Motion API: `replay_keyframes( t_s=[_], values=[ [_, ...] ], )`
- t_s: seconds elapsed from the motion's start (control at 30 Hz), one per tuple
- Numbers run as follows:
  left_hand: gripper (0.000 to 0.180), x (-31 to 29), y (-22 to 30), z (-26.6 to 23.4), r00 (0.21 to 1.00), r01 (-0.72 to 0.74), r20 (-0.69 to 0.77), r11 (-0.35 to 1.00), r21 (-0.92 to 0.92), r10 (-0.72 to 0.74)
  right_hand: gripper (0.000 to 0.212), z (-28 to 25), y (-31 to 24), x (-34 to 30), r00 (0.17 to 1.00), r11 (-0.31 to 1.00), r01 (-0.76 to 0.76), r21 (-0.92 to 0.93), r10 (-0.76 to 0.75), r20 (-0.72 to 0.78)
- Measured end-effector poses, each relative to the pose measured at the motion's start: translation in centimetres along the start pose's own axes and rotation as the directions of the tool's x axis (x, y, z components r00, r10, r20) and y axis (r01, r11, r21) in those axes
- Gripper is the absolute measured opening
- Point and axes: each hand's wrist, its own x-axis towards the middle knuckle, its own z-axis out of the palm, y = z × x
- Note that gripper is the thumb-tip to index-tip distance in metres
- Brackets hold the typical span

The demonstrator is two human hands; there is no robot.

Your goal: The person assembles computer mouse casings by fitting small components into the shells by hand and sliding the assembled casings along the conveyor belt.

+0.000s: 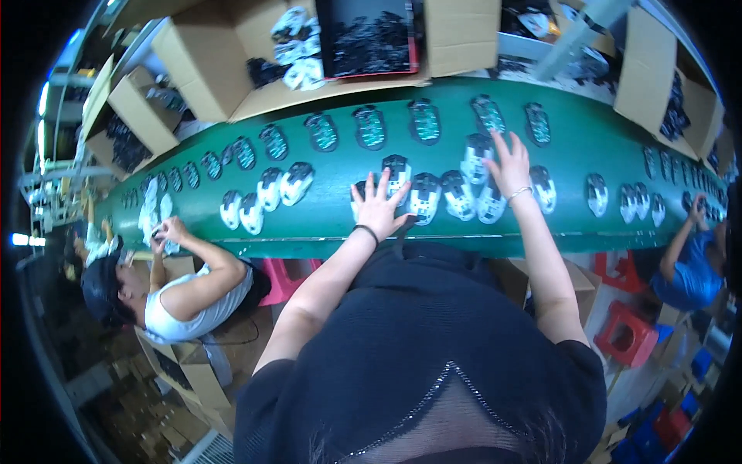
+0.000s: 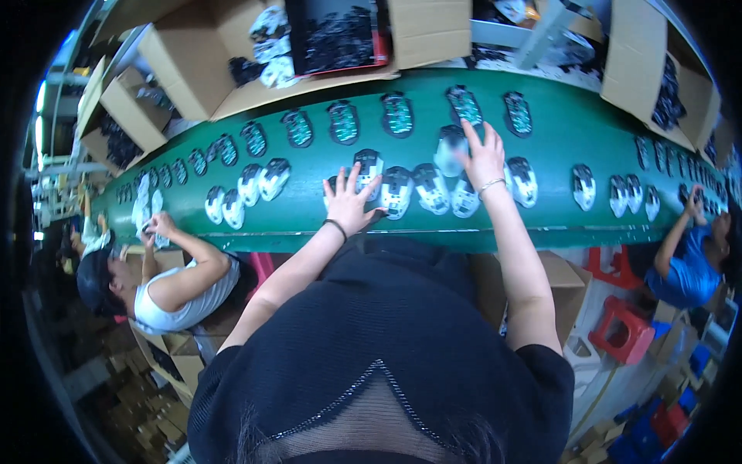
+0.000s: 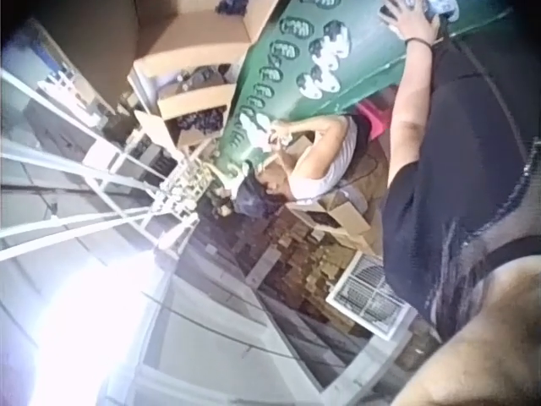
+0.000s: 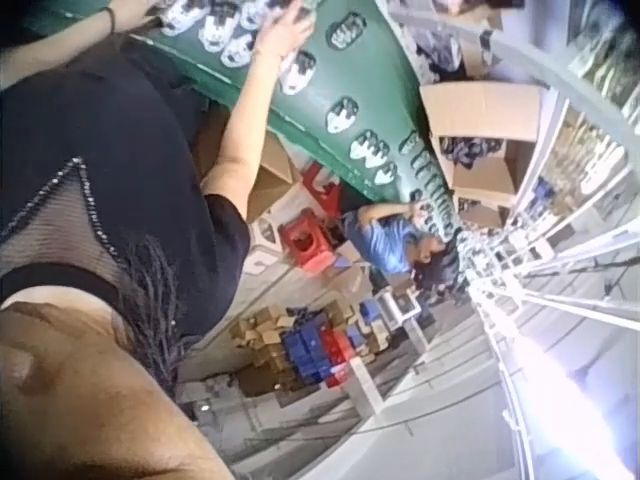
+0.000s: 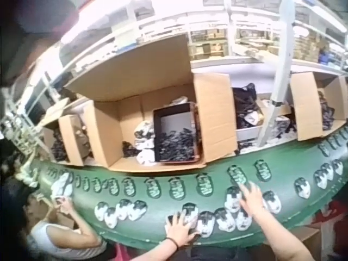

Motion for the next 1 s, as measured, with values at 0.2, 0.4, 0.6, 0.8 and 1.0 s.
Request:
replay_keyframes(
  t_s=[0.2, 0.4, 0.6, 0.8, 1.0],
  values=[
    [0.059, -1.8, -4.8, 2.3, 0.992, 0.063, -0.112, 0.998, 0.03, -0.059, 0.06, 2.8, -2.4, 0.1, 0.948, 0.997, -0.043, 0.058, 0.023, 0.319],
    [0.058, -1.7, -8.0, 2.2, 0.991, -0.028, -0.131, 0.999, 0.038, 0.033, 0.053, 3.0, -3.6, -2.8, 0.929, 0.995, 0.081, 0.059, -0.097, 0.357],
    [0.056, -1.9, -11.7, 1.6, 0.982, 0.103, -0.164, 0.992, 0.068, -0.091, 0.053, 4.3, -6.8, -5.1, 0.983, 0.989, 0.1, 0.109, -0.115, 0.145],
    [0.056, -2.2, -13.8, 2.8, 0.98, 0.017, -0.198, 0.991, 0.134, 0.01, 0.051, 3.4, -9.8, -2.9, 0.997, 0.974, 0.069, 0.215, -0.076, 0.022],
    [0.058, -2.9, -14.7, 2.2, 0.98, 0.016, -0.197, 0.997, 0.078, -0.001, 0.049, -0.5, -24.7, 6.3, 0.885, 0.754, 0.317, 0.575, -0.453, 0.107]
  ],
)
